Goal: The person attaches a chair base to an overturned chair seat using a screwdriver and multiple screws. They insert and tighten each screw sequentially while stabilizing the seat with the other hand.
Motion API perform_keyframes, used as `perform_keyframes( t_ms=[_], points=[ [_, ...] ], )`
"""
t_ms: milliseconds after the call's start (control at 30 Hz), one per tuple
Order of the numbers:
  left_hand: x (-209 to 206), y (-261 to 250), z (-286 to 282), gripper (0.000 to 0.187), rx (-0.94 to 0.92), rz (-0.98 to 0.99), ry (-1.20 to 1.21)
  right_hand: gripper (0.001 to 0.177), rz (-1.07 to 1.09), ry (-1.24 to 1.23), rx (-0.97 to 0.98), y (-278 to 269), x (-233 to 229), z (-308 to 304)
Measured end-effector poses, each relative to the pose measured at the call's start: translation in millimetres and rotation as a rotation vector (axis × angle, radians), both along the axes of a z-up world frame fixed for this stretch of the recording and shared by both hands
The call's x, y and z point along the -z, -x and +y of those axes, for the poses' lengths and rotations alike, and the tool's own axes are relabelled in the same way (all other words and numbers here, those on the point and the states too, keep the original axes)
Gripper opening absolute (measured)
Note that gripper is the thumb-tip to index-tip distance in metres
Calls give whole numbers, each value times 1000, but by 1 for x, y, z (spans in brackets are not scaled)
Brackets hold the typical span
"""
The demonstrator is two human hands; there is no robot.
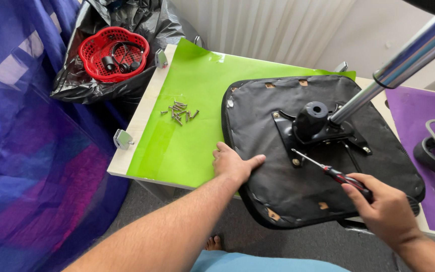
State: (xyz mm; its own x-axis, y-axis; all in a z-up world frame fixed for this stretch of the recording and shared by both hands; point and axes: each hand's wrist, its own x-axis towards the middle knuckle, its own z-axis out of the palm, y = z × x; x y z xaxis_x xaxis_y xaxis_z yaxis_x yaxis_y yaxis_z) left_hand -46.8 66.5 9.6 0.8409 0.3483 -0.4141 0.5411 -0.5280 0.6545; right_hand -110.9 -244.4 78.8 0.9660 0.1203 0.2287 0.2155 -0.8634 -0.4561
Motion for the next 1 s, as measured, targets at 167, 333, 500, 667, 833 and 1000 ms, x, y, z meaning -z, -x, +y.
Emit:
perform_keyframes(
  t_ms=[167,333,500,667,833,1000],
  points=[
    [-16,11,-8,119,136,66,10,33,159,-63,79,-12,-1,-33],
    [-36,15,-8,122,220,173,30,30,249,-77,164,-14,-1,-46],
    [-57,18,-7,152,357,98,-293,30,116,-118,129,-6,-5,-45],
    [-59,2,-9,143,706,-216,-573,29,41,-164,11,-13,-25,-22],
    [-48,-9,-5,122,925,-264,-538,34,95,-157,62,-38,-57,18],
    [-56,-15,-13,111,984,-228,-572,33,-24,-134,56,-61,-85,56]
  ],
)
